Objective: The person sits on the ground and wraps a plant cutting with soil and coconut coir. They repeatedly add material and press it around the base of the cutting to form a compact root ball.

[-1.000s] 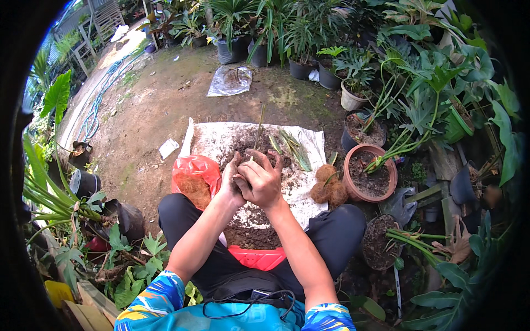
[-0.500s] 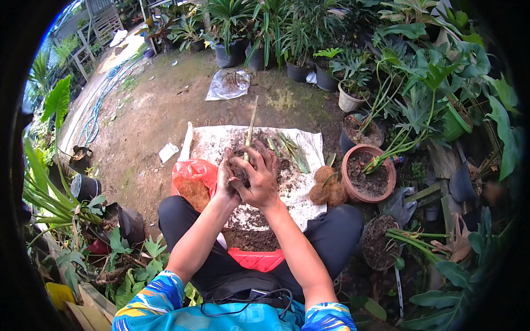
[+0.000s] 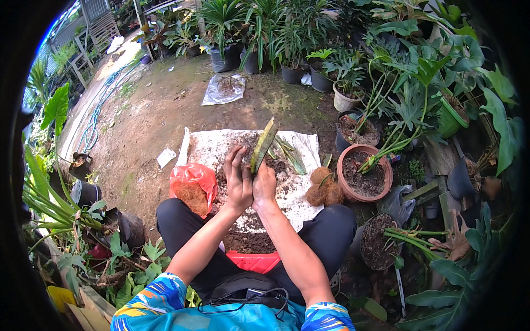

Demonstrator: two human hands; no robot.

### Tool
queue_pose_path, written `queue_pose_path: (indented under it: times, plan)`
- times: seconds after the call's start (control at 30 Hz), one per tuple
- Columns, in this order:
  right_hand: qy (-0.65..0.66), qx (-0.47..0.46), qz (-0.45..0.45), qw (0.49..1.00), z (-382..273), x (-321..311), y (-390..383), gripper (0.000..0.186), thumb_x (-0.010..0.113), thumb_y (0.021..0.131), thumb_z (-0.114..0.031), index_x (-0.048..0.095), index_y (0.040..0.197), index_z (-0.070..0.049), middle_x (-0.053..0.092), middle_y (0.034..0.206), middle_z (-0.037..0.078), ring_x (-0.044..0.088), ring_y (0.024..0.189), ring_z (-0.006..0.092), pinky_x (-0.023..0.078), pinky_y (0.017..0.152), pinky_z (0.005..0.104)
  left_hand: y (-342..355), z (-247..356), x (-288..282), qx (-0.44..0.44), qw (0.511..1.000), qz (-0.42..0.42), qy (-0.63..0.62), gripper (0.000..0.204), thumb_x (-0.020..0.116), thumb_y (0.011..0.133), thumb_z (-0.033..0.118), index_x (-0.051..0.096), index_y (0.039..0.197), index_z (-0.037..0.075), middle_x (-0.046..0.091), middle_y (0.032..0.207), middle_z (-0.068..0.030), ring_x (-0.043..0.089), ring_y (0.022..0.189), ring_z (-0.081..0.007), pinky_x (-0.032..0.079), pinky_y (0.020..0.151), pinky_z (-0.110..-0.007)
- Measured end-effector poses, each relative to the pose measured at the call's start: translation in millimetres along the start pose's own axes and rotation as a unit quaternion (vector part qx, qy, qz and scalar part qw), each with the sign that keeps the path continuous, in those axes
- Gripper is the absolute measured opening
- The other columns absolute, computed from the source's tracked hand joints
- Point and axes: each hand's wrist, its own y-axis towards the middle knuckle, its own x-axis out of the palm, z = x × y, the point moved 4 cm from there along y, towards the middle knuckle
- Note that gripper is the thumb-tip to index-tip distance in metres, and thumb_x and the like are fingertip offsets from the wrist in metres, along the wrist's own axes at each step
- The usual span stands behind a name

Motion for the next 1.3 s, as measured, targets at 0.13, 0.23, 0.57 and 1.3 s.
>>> queue_pose_path:
  times: [0.13,0.23,0.57,1.3]
  plan:
    - [0.010,-0.007,0.017,1.000,-5,2,-3,0.040,0.048,0.103,-0.039,0.066,0.097,-0.004,0.064,0.087,0.001,0.058,0.075,0.0090,0.049,0.068,0.0247,4,0,1,0.032,0.997,-0.026,-0.068,0.033,0.049,0.095,0.011,0.053,0.126,-0.002,0.052,0.129,-0.0206,0.050,0.121,-0.0395,0.038,0.104,-0.047]
    - [0.031,0.009,0.019,0.999,-13,6,-3,0.039,0.047,0.103,-0.039,0.064,0.101,-0.004,0.064,0.089,0.002,0.060,0.077,0.0102,0.050,0.070,0.0258,8,3,-2,0.010,0.997,-0.010,-0.069,0.030,0.047,0.098,0.012,0.054,0.122,-0.004,0.054,0.121,-0.0211,0.053,0.115,-0.0386,0.040,0.102,-0.046]
    - [-0.211,-0.263,-0.103,0.936,-25,36,-21,0.039,0.040,0.106,-0.031,0.042,0.133,-0.004,0.053,0.126,0.011,0.049,0.121,0.0192,0.036,0.105,0.0371,7,-40,-7,-0.480,0.743,0.083,-0.458,0.046,0.040,0.103,0.038,0.064,0.104,-0.002,0.068,0.093,-0.0116,0.066,0.082,-0.0192,0.054,0.079,-0.035]
    - [-0.539,-0.528,-0.102,0.648,-26,40,-29,0.024,0.056,0.087,-0.020,0.073,0.085,-0.003,0.069,0.104,0.008,0.052,0.119,0.0349,0.033,0.102,0.0455,-16,-34,-9,-0.574,0.684,0.063,-0.446,0.045,0.054,0.096,0.052,0.063,0.104,0.008,0.063,0.092,-0.0049,0.061,0.085,-0.0153,0.052,0.073,-0.031]
